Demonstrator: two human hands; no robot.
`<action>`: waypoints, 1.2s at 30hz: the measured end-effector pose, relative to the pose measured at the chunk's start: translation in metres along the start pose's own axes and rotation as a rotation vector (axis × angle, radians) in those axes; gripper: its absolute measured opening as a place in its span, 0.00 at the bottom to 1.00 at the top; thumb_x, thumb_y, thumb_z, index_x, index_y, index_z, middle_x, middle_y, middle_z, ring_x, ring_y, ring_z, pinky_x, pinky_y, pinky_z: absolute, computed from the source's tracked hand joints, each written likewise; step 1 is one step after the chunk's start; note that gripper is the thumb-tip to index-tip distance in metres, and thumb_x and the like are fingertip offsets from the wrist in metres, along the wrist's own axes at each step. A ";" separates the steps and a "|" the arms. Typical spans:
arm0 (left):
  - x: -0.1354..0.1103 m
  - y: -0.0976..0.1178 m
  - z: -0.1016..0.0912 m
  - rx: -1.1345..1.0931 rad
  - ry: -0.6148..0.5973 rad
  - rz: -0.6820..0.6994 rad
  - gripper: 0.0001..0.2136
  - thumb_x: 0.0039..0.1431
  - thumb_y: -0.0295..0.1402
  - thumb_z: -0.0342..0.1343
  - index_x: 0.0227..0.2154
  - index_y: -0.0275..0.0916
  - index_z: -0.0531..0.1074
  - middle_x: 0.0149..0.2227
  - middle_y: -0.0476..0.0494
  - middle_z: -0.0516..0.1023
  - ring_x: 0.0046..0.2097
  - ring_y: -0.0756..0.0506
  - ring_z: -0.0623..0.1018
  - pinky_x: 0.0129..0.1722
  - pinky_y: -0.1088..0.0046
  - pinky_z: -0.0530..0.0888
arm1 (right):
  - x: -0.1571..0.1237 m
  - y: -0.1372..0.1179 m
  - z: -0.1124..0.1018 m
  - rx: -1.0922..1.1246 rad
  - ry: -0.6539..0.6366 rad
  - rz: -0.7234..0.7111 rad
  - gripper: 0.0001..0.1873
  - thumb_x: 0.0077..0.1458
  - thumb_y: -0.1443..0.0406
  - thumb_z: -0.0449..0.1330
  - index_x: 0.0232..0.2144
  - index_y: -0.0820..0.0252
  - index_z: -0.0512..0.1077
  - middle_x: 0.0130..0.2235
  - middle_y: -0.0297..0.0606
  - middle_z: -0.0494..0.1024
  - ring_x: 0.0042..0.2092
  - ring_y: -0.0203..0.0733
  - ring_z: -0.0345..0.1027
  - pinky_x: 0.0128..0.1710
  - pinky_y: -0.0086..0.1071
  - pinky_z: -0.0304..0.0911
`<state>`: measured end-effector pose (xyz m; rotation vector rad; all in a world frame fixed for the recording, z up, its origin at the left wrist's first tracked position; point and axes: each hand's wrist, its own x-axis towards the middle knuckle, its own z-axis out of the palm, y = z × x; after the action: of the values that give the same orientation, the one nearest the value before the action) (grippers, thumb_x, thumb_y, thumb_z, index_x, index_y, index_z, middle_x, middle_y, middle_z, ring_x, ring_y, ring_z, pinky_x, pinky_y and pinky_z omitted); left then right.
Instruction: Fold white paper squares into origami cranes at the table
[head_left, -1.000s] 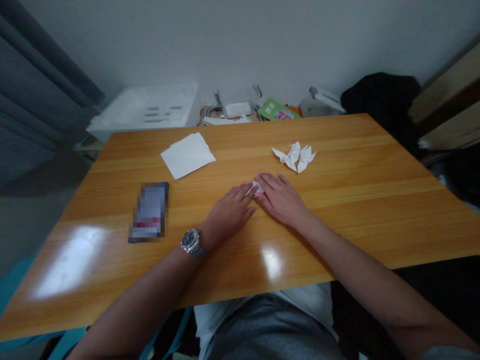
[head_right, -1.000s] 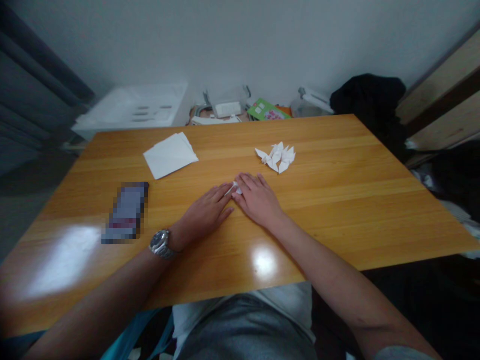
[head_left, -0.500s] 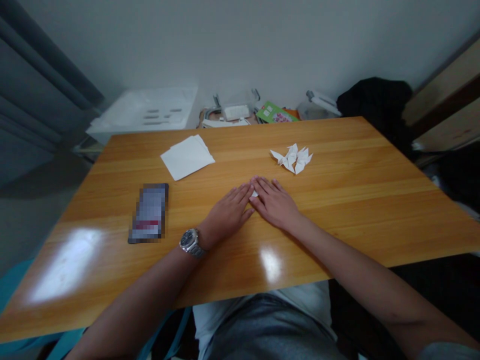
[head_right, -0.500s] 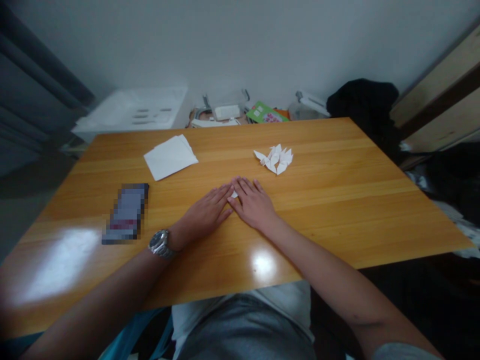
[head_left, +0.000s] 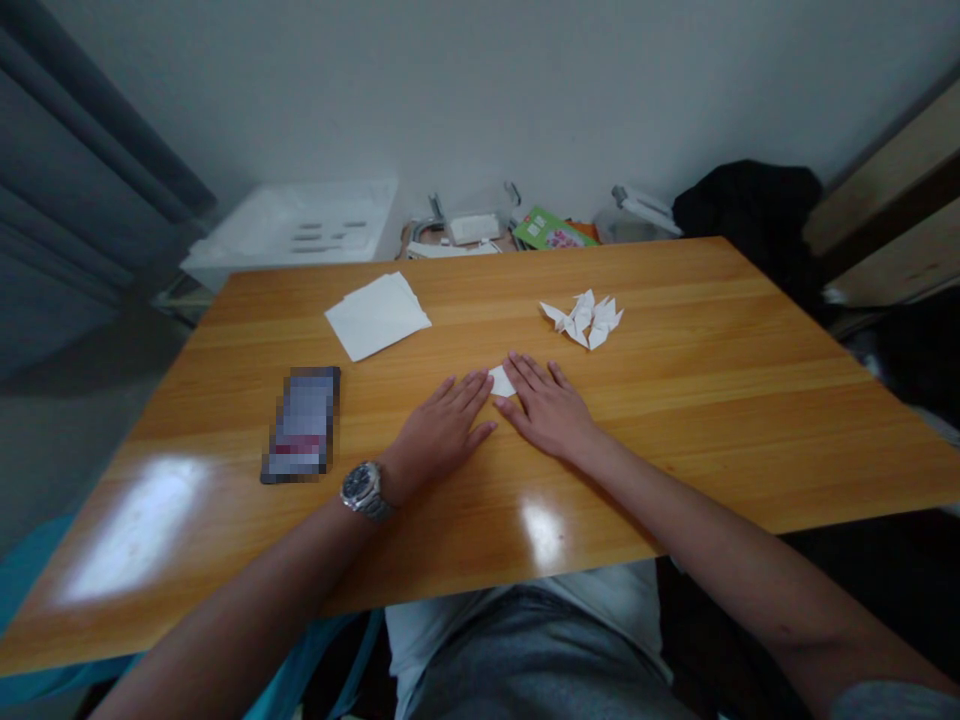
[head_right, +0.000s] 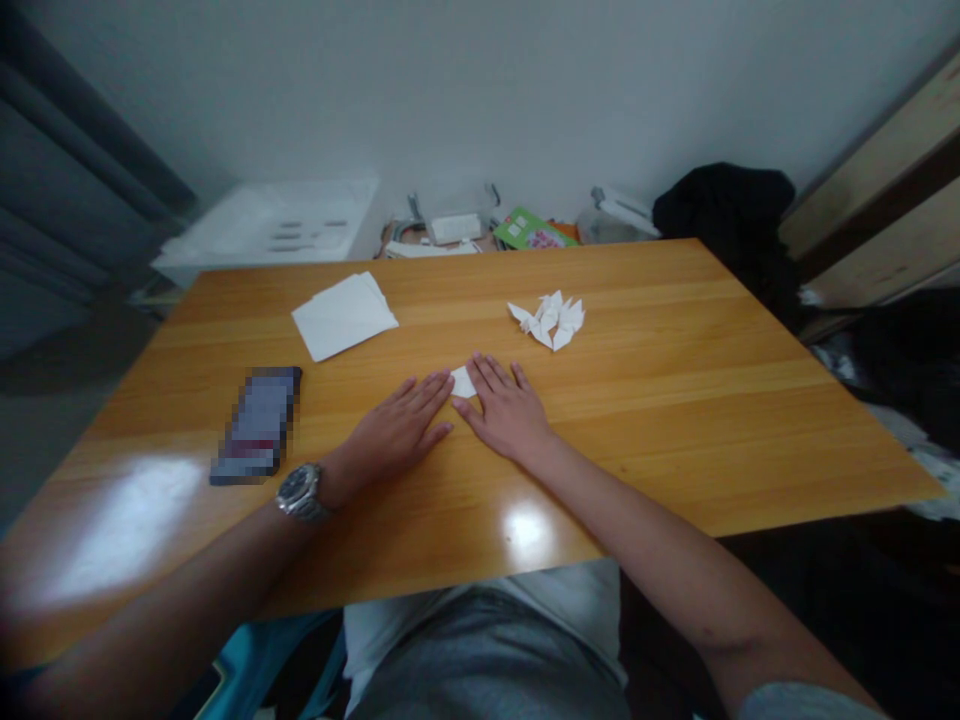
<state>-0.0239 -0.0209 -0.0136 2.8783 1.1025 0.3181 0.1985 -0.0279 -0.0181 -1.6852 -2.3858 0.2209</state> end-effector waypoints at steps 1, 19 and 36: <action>-0.005 -0.002 -0.002 0.004 0.002 -0.010 0.28 0.75 0.42 0.42 0.70 0.29 0.57 0.71 0.30 0.58 0.72 0.38 0.60 0.72 0.53 0.57 | 0.000 0.000 0.000 0.002 -0.004 0.003 0.38 0.71 0.47 0.40 0.73 0.63 0.51 0.74 0.44 0.50 0.75 0.48 0.44 0.73 0.53 0.37; -0.020 0.000 -0.009 0.054 0.013 -0.102 0.26 0.75 0.40 0.40 0.70 0.31 0.58 0.70 0.34 0.60 0.71 0.39 0.63 0.72 0.53 0.57 | -0.005 0.020 -0.006 -0.022 -0.063 0.020 0.40 0.71 0.45 0.38 0.74 0.63 0.47 0.75 0.44 0.48 0.75 0.46 0.41 0.74 0.48 0.38; 0.014 -0.013 -0.027 -0.016 -0.013 -0.082 0.19 0.73 0.42 0.47 0.53 0.33 0.75 0.54 0.34 0.77 0.55 0.37 0.75 0.58 0.57 0.72 | -0.007 0.052 -0.034 -0.001 0.116 -0.059 0.31 0.73 0.54 0.42 0.66 0.67 0.66 0.67 0.53 0.67 0.66 0.56 0.64 0.65 0.51 0.61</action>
<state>-0.0283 -0.0027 0.0132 2.8079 1.2055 0.3022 0.2569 -0.0176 0.0021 -1.5799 -2.3469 0.1099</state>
